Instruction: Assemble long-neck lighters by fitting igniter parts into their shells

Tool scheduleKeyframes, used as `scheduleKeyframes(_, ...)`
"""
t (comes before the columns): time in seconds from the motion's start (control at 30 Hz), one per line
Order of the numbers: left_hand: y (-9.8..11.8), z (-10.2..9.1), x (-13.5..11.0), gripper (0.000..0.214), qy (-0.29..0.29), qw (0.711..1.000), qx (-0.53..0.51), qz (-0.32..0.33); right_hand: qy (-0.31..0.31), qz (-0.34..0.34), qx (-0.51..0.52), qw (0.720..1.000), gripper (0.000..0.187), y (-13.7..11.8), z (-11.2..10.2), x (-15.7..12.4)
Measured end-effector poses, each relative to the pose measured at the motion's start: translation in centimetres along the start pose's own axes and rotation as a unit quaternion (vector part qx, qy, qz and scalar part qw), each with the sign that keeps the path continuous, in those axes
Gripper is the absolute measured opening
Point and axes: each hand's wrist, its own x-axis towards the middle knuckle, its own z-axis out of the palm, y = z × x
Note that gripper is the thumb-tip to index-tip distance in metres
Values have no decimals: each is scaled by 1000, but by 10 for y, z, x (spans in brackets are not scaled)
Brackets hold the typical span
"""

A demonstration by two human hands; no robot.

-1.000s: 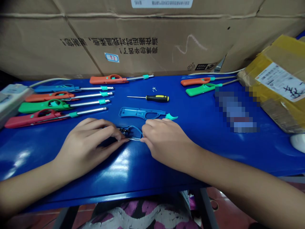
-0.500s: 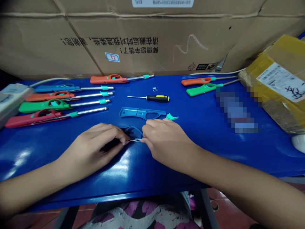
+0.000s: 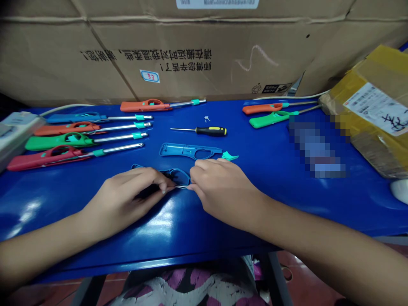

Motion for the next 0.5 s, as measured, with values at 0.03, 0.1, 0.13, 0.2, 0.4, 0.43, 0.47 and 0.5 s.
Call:
scheduleKeyframes(0.03, 0, 0, 0, 9, 1, 1000, 0, -3, -1, 0, -1, 1000, 15, 0, 0, 0)
scheduleKeyframes(0.1, 0, 1, 1, 9, -1, 1000, 0, -8, -5, 1, -2, 1000, 14, 0, 0, 0)
scheduleKeyframes(0.13, 0, 1, 0, 9, -2, 1000, -1, -10, -7, 2, -3, 1000, 14, 0, 0, 0)
scheduleKeyframes(0.2, -1, 1, 0, 9, -5, 1000, -3, -12, -11, 6, -3, 1000, 15, 0, 0, 1)
scheduleKeyframes(0.4, 2, -4, -3, 8, -8, 997, 65, 40, -21, 23, 5, 1000, 16, -2, -3, 2)
scheduleKeyframes(0.43, 4, -4, -3, 9, -10, 995, 84, 56, -21, 24, 7, 999, 16, -2, -4, 2)
scheduleKeyframes(0.47, 7, -4, -4, 11, -13, 992, 102, 70, -20, 24, 9, 999, 16, -1, -4, 2)
scheduleKeyframes(0.5, 11, -3, -5, 13, -15, 990, 118, 79, -19, 24, 12, 999, 17, -1, -4, 2)
